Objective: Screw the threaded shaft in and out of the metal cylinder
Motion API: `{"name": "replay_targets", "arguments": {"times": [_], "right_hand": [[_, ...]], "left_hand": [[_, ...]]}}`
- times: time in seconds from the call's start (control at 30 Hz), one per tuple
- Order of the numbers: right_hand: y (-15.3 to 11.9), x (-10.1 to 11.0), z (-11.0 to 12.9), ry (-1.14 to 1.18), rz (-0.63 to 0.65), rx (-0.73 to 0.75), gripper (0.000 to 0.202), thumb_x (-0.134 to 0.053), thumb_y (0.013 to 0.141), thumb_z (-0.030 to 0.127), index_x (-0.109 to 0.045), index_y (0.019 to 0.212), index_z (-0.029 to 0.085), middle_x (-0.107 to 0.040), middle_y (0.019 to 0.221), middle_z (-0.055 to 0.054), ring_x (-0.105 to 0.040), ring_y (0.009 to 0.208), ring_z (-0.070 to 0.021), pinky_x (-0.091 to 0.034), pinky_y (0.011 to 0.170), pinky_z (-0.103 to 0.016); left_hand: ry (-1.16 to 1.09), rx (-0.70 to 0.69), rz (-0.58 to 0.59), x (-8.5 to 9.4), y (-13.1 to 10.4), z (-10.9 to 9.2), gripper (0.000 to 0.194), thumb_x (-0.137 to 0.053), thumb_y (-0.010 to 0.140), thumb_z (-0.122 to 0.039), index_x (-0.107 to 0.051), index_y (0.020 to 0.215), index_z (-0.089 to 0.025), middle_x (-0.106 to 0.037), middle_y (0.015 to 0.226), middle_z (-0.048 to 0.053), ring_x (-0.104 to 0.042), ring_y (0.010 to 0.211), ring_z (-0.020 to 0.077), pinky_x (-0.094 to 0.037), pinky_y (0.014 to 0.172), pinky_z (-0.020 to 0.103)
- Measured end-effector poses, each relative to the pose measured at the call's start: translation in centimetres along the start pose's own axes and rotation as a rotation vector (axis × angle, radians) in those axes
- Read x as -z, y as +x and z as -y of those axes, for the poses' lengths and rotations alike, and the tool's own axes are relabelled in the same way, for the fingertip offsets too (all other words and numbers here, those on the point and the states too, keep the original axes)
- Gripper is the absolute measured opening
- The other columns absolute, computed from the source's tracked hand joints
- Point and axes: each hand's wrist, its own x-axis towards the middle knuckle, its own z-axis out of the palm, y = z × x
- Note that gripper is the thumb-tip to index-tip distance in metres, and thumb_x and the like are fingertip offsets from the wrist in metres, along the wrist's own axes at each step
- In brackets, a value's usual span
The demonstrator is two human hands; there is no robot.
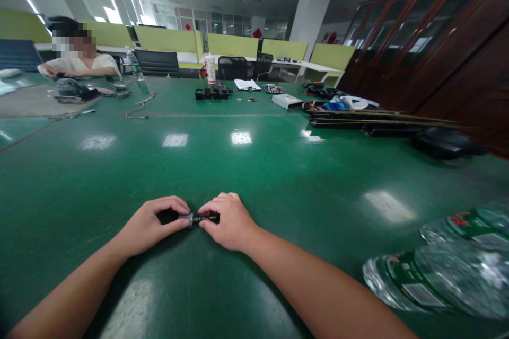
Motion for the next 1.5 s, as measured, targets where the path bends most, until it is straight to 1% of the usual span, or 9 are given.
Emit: {"name": "replay_targets", "arguments": {"times": [0.13, 0.27, 0.47, 0.6, 0.93, 1.27, 1.5], "right_hand": [[-0.01, 0.03, -0.05, -0.004, 0.007, 0.002, 0.012, -0.073, 0.080, 0.021, -0.071, 0.091, 0.023, -0.072, 0.084, 0.002, -0.059, 0.082, -0.0144, -0.037, 0.083, -0.033], [-0.05, 0.11, 0.00, -0.014, 0.030, 0.018, 0.012, -0.071, 0.081, 0.022, -0.071, 0.093, 0.023, -0.073, 0.088, 0.000, -0.059, 0.085, -0.0160, -0.036, 0.085, -0.034], [-0.11, 0.07, -0.04, -0.038, 0.052, 0.044, 0.017, -0.073, 0.080, 0.023, -0.071, 0.097, 0.024, -0.072, 0.091, -0.001, -0.058, 0.088, -0.0176, -0.034, 0.086, -0.035], [-0.08, 0.06, -0.11, -0.038, 0.056, 0.043, 0.015, -0.072, 0.080, 0.023, -0.071, 0.095, 0.024, -0.072, 0.090, 0.000, -0.059, 0.088, -0.0168, -0.034, 0.087, -0.035], [-0.07, 0.17, 0.00, -0.016, 0.038, 0.033, 0.015, -0.072, 0.078, 0.018, -0.072, 0.091, 0.023, -0.071, 0.085, 0.000, -0.059, 0.084, -0.0172, -0.036, 0.084, -0.035], [-0.14, 0.20, 0.01, -0.015, 0.026, 0.031, 0.014, -0.072, 0.076, 0.017, -0.072, 0.089, 0.022, -0.071, 0.083, 0.000, -0.058, 0.082, -0.0164, -0.037, 0.083, -0.034], [-0.11, -0.03, -0.07, -0.018, 0.017, 0.010, 0.014, -0.076, 0.073, 0.019, -0.070, 0.086, 0.020, -0.070, 0.081, 0.001, -0.058, 0.082, -0.0164, -0.037, 0.083, -0.034]], "left_hand": [[0.067, 0.035, 0.007, -0.08, 0.03, -0.02, 0.017, -0.071, 0.075, -0.029, -0.071, 0.090, -0.020, -0.073, 0.089, 0.003, -0.066, 0.084, 0.0204, -0.050, 0.079, 0.031], [0.067, 0.042, 0.015, -0.23, 0.00, 0.00, 0.017, -0.072, 0.074, -0.029, -0.070, 0.089, -0.020, -0.073, 0.090, 0.003, -0.066, 0.085, 0.0209, -0.050, 0.080, 0.031], [0.062, 0.033, 0.001, -0.32, -0.04, -0.06, 0.014, -0.072, 0.074, -0.028, -0.070, 0.086, -0.020, -0.072, 0.088, 0.002, -0.066, 0.083, 0.0200, -0.050, 0.079, 0.030], [0.072, 0.020, -0.023, -0.30, -0.03, -0.21, 0.013, -0.072, 0.074, -0.028, -0.069, 0.082, -0.019, -0.072, 0.084, 0.002, -0.066, 0.080, 0.0197, -0.049, 0.076, 0.030], [0.053, 0.049, -0.022, -0.33, -0.04, -0.23, 0.014, -0.074, 0.073, -0.028, -0.070, 0.082, -0.019, -0.072, 0.084, 0.002, -0.065, 0.081, 0.0201, -0.048, 0.077, 0.031], [0.050, 0.050, -0.019, -0.30, -0.16, -0.24, 0.013, -0.074, 0.073, -0.027, -0.069, 0.082, -0.018, -0.071, 0.084, 0.002, -0.065, 0.081, 0.0199, -0.048, 0.077, 0.030], [0.049, 0.049, -0.020, -0.36, -0.19, -0.04, 0.013, -0.074, 0.074, -0.027, -0.069, 0.083, -0.018, -0.071, 0.085, 0.002, -0.065, 0.082, 0.0195, -0.048, 0.078, 0.030]]}}
